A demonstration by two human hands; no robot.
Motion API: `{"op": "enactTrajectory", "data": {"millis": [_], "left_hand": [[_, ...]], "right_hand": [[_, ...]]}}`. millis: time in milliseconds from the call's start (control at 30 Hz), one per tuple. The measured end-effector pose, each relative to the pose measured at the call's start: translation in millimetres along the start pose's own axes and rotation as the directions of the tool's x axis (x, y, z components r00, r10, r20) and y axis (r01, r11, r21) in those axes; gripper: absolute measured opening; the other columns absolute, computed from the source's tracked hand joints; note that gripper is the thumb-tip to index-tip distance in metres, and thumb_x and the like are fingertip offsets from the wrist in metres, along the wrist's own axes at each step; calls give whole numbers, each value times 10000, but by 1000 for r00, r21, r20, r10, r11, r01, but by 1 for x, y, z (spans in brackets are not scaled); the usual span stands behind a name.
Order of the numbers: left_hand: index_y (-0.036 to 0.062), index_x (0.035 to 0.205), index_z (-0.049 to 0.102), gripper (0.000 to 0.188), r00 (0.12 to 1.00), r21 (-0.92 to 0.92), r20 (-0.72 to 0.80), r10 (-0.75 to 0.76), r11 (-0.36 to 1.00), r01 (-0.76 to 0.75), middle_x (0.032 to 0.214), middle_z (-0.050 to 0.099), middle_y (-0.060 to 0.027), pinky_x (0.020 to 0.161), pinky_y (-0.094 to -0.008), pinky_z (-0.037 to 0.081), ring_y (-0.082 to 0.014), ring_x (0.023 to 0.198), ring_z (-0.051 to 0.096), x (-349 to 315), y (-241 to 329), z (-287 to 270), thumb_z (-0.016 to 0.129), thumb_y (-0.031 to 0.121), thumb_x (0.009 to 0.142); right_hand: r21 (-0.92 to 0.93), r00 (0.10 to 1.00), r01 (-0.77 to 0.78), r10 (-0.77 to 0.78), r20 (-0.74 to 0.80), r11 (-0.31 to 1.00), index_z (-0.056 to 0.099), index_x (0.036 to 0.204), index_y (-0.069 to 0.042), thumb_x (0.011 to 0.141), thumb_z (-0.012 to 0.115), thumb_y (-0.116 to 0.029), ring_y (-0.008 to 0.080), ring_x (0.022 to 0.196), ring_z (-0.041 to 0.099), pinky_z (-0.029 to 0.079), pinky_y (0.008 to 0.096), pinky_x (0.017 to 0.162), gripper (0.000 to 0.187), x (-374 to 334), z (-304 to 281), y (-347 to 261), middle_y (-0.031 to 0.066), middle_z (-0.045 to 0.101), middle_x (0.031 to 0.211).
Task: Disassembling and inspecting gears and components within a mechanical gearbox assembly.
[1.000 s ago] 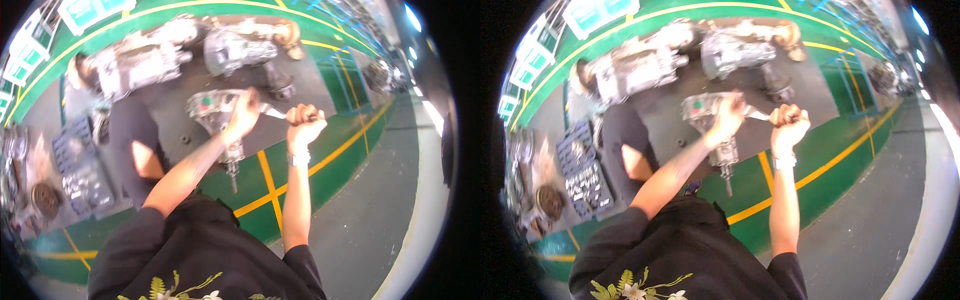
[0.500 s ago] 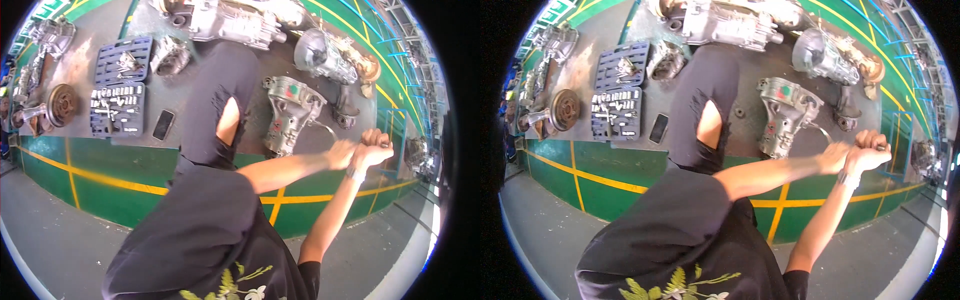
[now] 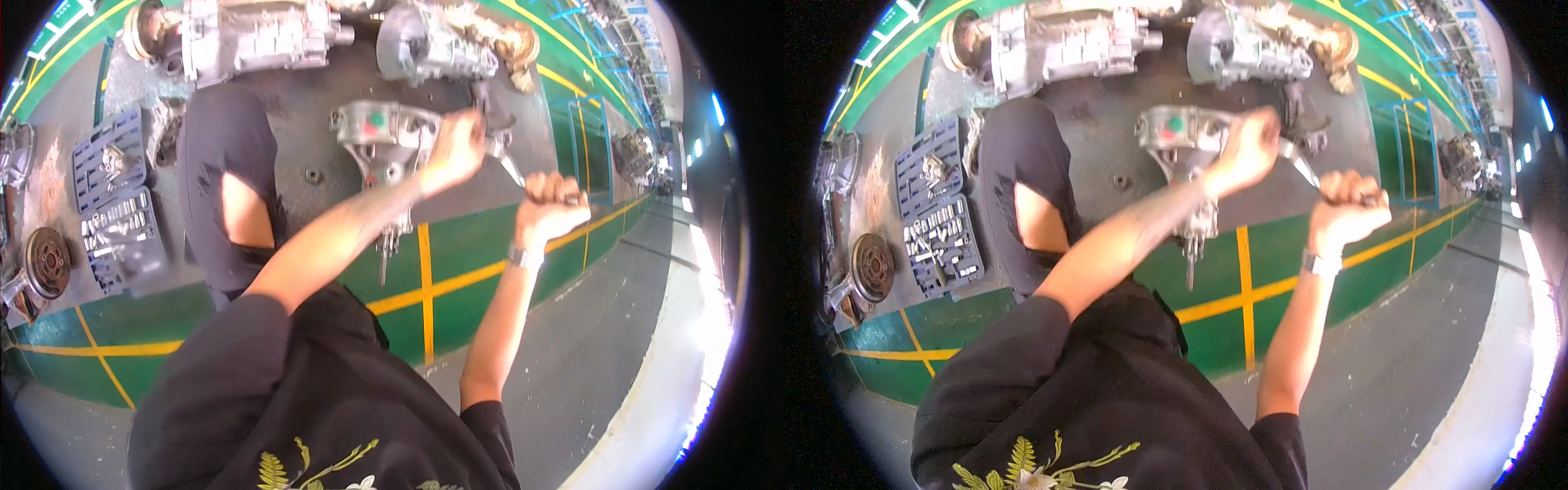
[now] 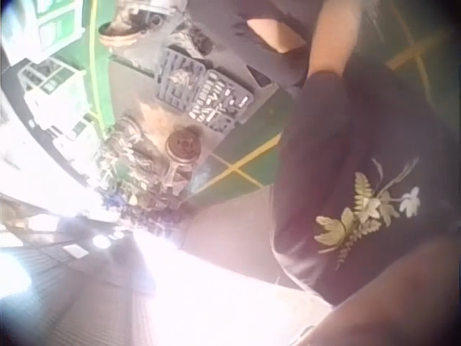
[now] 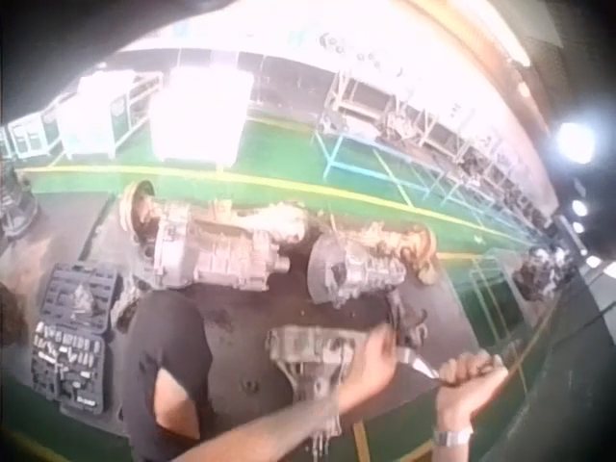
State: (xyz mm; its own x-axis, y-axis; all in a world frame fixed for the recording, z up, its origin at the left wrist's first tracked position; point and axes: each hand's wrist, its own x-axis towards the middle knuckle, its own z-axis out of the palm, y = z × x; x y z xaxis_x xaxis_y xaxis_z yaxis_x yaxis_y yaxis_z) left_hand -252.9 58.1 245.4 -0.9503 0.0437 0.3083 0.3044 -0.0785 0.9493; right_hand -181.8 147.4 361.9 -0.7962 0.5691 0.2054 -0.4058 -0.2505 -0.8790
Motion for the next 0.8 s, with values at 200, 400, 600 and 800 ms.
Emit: {"op": "enactTrajectory", "data": {"millis": [200, 400, 600, 800], "left_hand": [[63, 776, 548, 121, 959, 27, 71, 276, 960, -278, 711, 571, -191, 665, -489, 466, -386, 696, 572, -98, -10, 53, 600, 157, 721], [15, 727, 572, 95, 966, 152, 256, -41, 988, 2, 591, 557, -161, 563, -398, 460, -284, 592, 577, -2, 1, -44, 478, 13, 737], [19, 684, 582, 76, 935, 14, 349, 67, 997, -77, 538, 552, -82, 494, -301, 437, -170, 523, 569, 12, -17, -19, 510, -5, 681], [21, 681, 584, 86, 918, 93, 389, 70, 989, -115, 547, 518, 0, 468, -249, 407, -66, 512, 491, 33, -43, -26, 511, -20, 703]], "right_hand": [[-88, 983, -5, -11, -185, 996, 192, 551, -132, 828, 324, -327, 102, 452, 85, 77, 301, 447, 364, 15, 38, 21, -7, 124, 493], [-48, 978, -168, 161, -136, 985, 495, 1057, -95, 989, 309, -414, 210, 1030, 463, 346, 355, 910, 376, -61, -72, 9, 50, 513, 1136], [-734, 605, -669, 487, -630, -119, 562, 1075, -77, 956, 402, -301, 179, 791, 525, 448, 347, 714, 300, -480, -357, 128, 61, 567, 909], [-210, 7, -959, 725, -689, -190, 572, 1110, -50, 907, 446, -333, 247, 847, 579, 454, 390, 815, 371, -596, -392, 68, 114, 607, 992]]}}
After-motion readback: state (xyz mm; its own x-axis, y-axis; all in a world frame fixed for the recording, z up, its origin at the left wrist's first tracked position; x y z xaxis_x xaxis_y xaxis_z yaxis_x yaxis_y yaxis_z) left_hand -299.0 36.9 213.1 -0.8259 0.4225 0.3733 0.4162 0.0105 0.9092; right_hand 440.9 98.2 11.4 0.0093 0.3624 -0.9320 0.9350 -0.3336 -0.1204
